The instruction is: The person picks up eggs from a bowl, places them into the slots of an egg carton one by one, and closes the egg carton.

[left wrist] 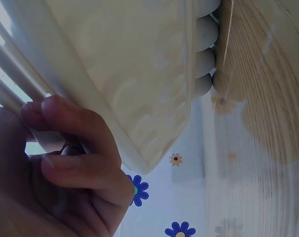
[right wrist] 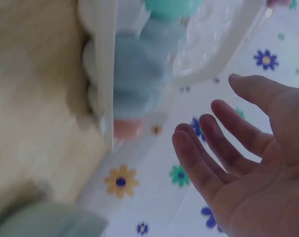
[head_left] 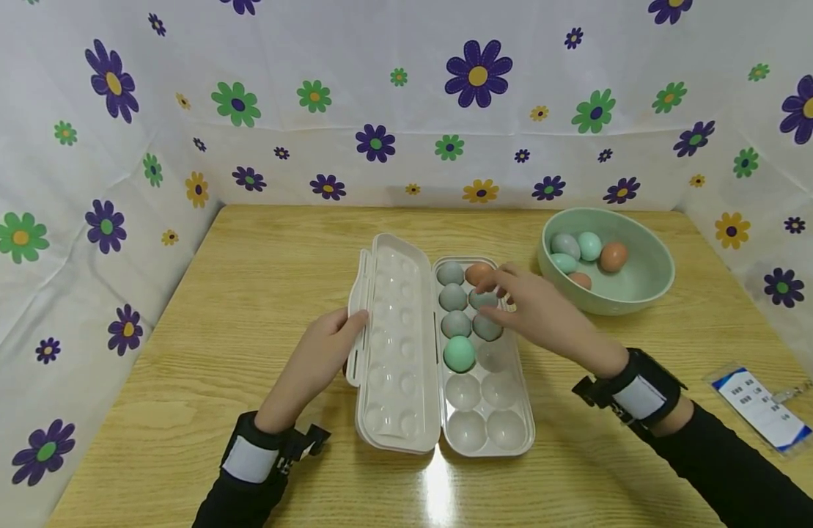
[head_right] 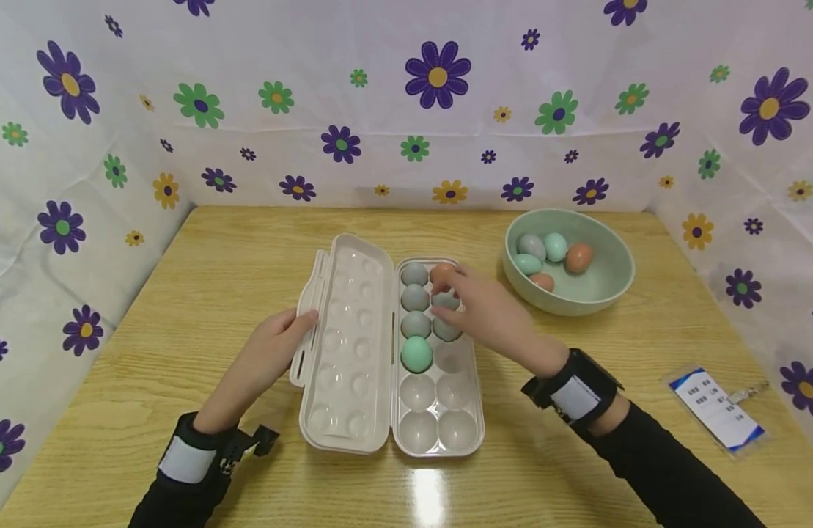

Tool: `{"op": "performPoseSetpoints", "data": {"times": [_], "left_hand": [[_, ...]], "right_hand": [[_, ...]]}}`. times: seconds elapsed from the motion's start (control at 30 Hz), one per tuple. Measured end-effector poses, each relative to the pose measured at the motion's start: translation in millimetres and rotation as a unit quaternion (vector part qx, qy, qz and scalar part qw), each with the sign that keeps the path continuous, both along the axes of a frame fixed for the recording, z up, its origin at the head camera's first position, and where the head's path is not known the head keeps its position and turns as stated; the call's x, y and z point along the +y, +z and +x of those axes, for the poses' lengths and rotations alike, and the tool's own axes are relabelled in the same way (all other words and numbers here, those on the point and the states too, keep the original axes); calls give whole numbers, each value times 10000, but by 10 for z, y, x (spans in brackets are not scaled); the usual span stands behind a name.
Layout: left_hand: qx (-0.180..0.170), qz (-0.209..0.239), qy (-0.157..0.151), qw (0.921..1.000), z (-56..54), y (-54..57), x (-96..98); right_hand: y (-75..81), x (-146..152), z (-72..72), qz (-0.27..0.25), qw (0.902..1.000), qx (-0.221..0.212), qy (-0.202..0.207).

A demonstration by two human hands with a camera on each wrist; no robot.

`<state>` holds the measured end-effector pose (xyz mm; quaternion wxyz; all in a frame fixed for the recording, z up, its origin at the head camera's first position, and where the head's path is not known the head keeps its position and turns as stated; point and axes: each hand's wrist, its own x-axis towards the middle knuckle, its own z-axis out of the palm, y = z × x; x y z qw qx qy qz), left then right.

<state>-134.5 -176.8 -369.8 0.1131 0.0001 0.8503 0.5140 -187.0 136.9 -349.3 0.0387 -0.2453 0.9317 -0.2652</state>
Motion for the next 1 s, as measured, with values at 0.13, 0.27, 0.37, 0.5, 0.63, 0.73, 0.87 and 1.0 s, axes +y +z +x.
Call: {"op": "performPoseSetpoints", "data": {"times": [0.13, 0.27, 0.37, 0.5, 0.63, 0.73, 0.87, 1.0], "left_hand": [[20, 13, -45, 10000, 0, 2, 0], [4, 20, -58, 10000, -2, 13, -5], [-9, 21, -35, 10000, -4, 18, -12], [-49, 26, -8, 10000, -1, 10, -12], [-74, 15, 6, 10000, 0, -2, -10], [-68, 13, 14, 10000, 0, -8, -11], [-49, 24, -9, 10000, -4, -7, -16], [-33, 24, -18, 10000, -3, -7, -22]], "right_hand": [[165, 264, -160, 298, 9982, -80, -511], [242, 542, -327, 727, 9943, 123, -775], [224, 736, -455, 1147, 9908, 74, -720], [139, 932, -563, 1433, 9884, -333, -374], [57, 1046, -630, 1137, 9903, -786, -171], [9, 1111, -666, 1022, 9911, -846, -89], [-61, 1197, -702, 1145, 9915, -618, 14], [-119, 1247, -746, 1267, 9904, -558, 8]]}}
